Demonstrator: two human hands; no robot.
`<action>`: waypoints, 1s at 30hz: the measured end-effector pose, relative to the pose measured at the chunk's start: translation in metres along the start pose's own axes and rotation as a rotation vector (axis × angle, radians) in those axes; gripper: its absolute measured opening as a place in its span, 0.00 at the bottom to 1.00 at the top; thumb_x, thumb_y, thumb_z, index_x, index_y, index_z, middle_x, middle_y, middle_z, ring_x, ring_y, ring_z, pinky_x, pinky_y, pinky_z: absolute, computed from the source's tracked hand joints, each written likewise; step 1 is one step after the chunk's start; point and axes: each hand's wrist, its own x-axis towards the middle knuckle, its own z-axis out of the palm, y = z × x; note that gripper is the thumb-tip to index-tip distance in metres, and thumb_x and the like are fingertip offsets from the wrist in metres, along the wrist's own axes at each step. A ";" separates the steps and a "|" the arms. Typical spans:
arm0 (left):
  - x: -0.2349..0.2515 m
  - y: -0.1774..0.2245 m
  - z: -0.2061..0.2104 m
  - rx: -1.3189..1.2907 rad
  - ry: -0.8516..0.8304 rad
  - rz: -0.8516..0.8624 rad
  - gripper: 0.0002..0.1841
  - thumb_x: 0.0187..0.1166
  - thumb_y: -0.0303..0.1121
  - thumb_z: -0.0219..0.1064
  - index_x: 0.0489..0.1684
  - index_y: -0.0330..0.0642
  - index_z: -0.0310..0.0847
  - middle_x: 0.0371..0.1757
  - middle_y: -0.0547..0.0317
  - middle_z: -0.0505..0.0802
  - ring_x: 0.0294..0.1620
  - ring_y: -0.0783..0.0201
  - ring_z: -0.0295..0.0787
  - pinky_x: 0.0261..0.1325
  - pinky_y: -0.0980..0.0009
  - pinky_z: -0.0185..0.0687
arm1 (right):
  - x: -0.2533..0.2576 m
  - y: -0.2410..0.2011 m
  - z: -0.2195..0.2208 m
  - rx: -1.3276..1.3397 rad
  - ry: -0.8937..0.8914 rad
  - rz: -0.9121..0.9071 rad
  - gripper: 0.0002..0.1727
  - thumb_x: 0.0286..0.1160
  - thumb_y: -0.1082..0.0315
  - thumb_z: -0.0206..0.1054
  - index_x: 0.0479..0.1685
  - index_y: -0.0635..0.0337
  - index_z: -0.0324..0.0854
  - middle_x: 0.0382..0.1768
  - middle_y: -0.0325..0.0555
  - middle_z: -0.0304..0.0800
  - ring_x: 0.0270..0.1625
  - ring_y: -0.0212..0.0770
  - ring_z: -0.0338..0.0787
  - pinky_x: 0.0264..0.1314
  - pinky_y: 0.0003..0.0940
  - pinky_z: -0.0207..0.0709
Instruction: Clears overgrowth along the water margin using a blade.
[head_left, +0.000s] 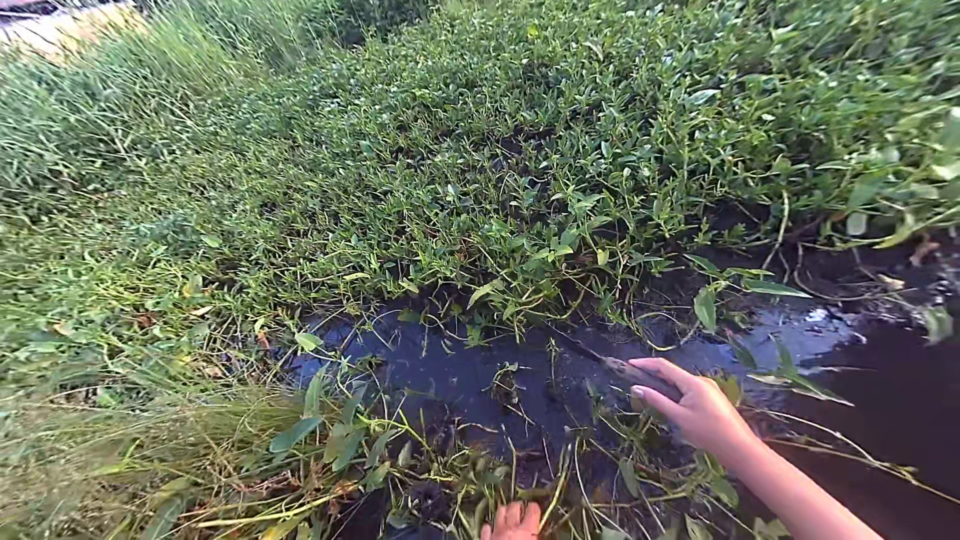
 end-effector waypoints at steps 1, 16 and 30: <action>0.004 0.009 -0.008 -0.014 0.123 0.071 0.22 0.79 0.31 0.66 0.74 0.52 0.85 0.75 0.38 0.85 0.82 0.33 0.74 0.78 0.31 0.67 | 0.004 -0.002 0.001 0.010 0.011 0.002 0.21 0.76 0.50 0.70 0.68 0.36 0.85 0.46 0.34 0.96 0.43 0.34 0.95 0.48 0.46 0.90; 0.142 0.055 -0.056 0.237 -0.125 0.354 0.16 0.90 0.30 0.54 0.69 0.44 0.83 0.61 0.40 0.93 0.72 0.40 0.84 0.84 0.44 0.68 | 0.090 -0.017 0.026 -0.443 -0.440 -0.029 0.25 0.82 0.48 0.68 0.78 0.33 0.80 0.61 0.47 0.93 0.65 0.52 0.91 0.71 0.59 0.79; 0.152 0.017 -0.084 -0.081 0.250 0.001 0.42 0.78 0.52 0.71 0.93 0.49 0.59 0.93 0.41 0.64 0.95 0.39 0.52 0.91 0.33 0.45 | -0.067 0.058 -0.066 -0.102 0.090 0.076 0.27 0.76 0.51 0.70 0.72 0.51 0.84 0.58 0.52 0.94 0.51 0.47 0.95 0.53 0.58 0.87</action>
